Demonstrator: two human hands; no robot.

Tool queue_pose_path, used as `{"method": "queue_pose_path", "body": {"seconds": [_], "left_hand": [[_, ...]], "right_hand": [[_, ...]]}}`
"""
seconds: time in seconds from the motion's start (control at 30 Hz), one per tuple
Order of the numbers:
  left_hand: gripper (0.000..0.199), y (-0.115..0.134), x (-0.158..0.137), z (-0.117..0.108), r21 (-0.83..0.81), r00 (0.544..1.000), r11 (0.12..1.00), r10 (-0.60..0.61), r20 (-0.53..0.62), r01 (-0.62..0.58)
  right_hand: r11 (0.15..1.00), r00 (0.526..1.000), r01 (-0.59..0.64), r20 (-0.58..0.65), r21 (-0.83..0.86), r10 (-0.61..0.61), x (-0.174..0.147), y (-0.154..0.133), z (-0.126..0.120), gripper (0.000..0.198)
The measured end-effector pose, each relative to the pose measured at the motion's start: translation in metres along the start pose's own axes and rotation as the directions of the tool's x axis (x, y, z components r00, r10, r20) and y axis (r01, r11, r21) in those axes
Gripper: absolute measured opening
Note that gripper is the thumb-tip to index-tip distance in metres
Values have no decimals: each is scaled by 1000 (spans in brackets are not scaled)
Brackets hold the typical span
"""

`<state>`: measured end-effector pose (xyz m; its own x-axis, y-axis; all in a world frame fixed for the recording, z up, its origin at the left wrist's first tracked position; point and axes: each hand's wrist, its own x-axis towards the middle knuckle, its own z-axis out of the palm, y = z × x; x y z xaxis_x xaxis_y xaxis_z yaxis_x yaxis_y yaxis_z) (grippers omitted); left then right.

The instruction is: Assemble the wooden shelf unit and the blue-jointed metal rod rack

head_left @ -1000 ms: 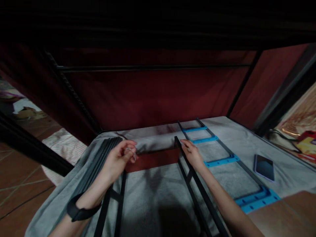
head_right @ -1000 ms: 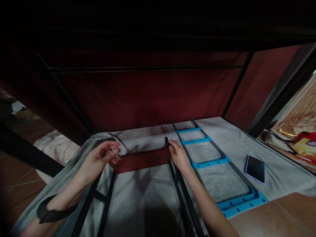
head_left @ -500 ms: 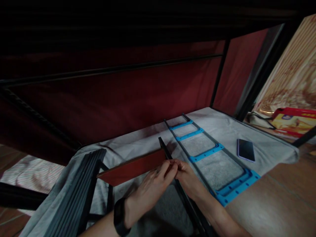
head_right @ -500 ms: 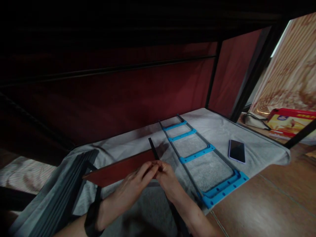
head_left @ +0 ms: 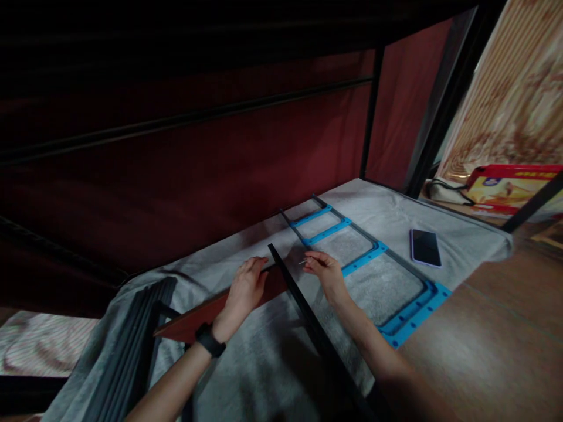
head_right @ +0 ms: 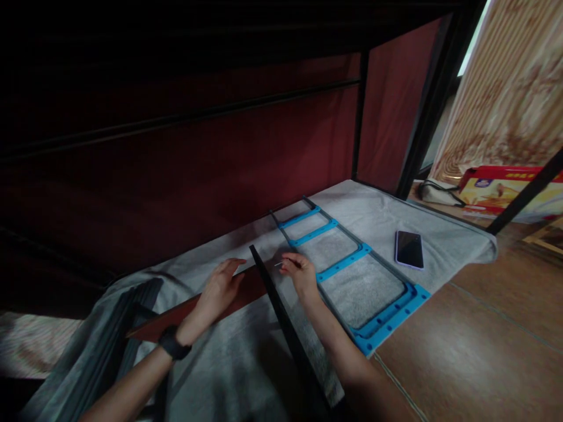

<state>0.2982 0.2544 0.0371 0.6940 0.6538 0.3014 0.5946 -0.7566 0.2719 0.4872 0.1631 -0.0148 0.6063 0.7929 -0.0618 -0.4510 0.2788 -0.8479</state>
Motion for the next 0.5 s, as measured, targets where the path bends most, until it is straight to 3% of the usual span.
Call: {"method": "queue_pose_path", "body": {"seconds": [0.17, 0.5], "left_hand": [[37, -20, 11, 20, -44, 969, 990, -122, 215, 134], [40, -7, 21, 22, -15, 932, 968, -239, 271, 252]], "right_hand": [[995, 996, -60, -59, 81, 65, 29, 34, 1, 46], [987, 994, -108, -10, 115, 110, 38, 60, 31, 23]]}}
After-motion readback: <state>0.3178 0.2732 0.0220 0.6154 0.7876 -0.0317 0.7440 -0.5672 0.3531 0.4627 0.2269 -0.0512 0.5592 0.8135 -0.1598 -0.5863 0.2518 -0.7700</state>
